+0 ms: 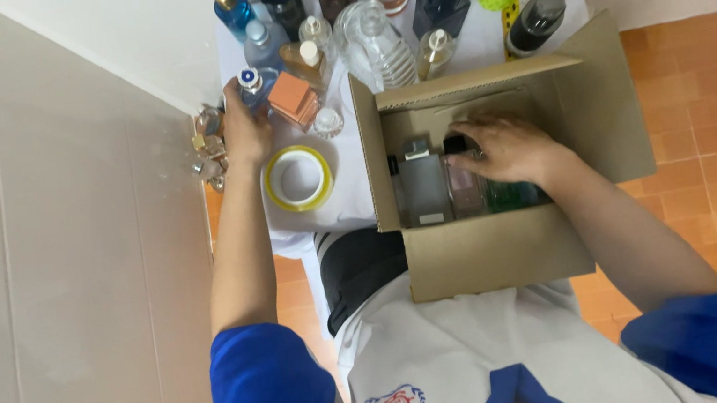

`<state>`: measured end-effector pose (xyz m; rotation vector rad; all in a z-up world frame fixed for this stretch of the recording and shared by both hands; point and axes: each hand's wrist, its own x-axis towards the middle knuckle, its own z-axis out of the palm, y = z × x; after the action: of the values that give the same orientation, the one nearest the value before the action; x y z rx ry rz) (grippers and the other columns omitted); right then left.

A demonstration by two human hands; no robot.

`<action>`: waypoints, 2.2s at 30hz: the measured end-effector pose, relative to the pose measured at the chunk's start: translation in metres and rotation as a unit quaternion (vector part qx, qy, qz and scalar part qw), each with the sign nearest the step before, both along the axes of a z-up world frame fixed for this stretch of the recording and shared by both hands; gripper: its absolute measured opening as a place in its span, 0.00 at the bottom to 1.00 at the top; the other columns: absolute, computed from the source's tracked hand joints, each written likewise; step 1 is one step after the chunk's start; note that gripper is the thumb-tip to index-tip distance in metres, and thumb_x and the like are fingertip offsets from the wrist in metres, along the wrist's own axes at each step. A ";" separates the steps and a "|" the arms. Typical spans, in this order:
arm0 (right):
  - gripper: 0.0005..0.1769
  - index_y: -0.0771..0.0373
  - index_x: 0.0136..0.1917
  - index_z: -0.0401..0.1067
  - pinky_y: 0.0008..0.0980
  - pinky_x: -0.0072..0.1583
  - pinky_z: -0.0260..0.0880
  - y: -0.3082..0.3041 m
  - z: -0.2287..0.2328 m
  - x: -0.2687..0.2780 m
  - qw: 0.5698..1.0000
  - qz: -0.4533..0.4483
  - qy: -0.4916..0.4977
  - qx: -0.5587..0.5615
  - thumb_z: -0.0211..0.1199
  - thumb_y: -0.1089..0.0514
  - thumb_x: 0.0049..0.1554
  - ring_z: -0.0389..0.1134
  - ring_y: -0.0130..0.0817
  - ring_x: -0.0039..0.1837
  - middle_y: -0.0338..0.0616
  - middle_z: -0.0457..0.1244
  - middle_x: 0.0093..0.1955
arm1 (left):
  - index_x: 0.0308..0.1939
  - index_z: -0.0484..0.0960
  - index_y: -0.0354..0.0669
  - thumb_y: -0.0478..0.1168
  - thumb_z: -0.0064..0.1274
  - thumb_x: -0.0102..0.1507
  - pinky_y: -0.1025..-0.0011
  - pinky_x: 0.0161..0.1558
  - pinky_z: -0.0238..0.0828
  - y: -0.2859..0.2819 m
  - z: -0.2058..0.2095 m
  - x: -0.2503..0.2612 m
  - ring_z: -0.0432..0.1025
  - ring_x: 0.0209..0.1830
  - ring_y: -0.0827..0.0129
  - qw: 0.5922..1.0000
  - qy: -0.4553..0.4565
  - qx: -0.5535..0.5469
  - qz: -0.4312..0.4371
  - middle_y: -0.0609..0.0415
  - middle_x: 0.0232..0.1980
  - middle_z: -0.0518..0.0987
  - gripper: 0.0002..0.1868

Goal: Packing various perfume bottles into a cardboard box and wrapping one in a cloth.

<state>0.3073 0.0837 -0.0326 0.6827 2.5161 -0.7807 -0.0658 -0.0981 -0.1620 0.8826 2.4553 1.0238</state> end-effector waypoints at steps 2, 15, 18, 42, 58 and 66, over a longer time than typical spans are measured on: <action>0.38 0.58 0.79 0.59 0.60 0.75 0.56 0.001 -0.001 0.005 1.000 -0.006 0.009 0.001 0.51 0.36 0.64 0.57 0.63 0.77 0.65 0.57 0.76 | 0.74 0.53 0.44 0.33 0.53 0.67 0.41 0.70 0.60 0.000 0.013 0.003 0.64 0.71 0.33 1.000 -0.025 -0.002 -0.018 0.27 0.69 0.68 0.35; 0.31 0.65 0.73 0.67 0.59 0.71 0.62 -0.008 0.019 0.031 0.983 -0.022 0.182 -0.001 0.55 0.44 0.64 0.62 0.65 0.72 0.68 0.63 0.69 | 0.81 0.47 0.47 0.28 0.41 0.58 0.35 0.68 0.55 0.006 0.067 -0.010 0.59 0.73 0.33 0.997 0.059 -0.050 -0.016 0.35 0.72 0.62 0.46; 0.30 0.67 0.71 0.68 0.58 0.70 0.63 -0.012 0.019 0.034 0.977 -0.024 0.214 -0.005 0.57 0.46 0.64 0.64 0.64 0.71 0.68 0.64 0.67 | 0.76 0.59 0.41 0.22 0.40 0.56 0.43 0.66 0.58 0.019 0.055 -0.028 0.63 0.67 0.34 0.995 0.058 0.076 -0.006 0.35 0.66 0.67 0.41; 0.31 0.54 0.74 0.65 0.51 0.69 0.61 -0.010 -0.033 0.059 0.985 -0.058 0.163 -0.012 0.52 0.39 0.63 0.61 0.54 0.74 0.53 0.62 0.73 | 0.65 0.67 0.49 0.34 0.47 0.62 0.49 0.60 0.62 0.092 0.034 -0.105 0.64 0.62 0.37 0.987 0.122 0.090 -0.056 0.38 0.64 0.65 0.25; 0.30 0.53 0.73 0.67 0.49 0.70 0.59 -0.016 -0.032 0.055 0.987 -0.087 0.133 -0.005 0.54 0.40 0.61 0.58 0.46 0.76 0.45 0.57 0.78 | 0.63 0.64 0.45 0.25 0.40 0.54 0.52 0.43 0.64 0.103 0.036 -0.130 0.69 0.48 0.43 0.976 0.059 -0.096 -0.188 0.40 0.51 0.74 0.31; 0.31 0.54 0.73 0.67 0.49 0.71 0.59 -0.017 -0.034 0.052 0.986 -0.086 0.140 0.003 0.56 0.40 0.61 0.59 0.47 0.76 0.47 0.57 0.77 | 0.58 0.66 0.40 0.31 0.48 0.61 0.47 0.37 0.66 0.103 0.026 -0.135 0.72 0.46 0.36 0.962 0.116 -0.168 -0.181 0.36 0.49 0.76 0.20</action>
<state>0.3590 0.0672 -0.0667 0.8542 2.7349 -0.9919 -0.2009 0.0052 -0.1358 1.3239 2.4144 0.3806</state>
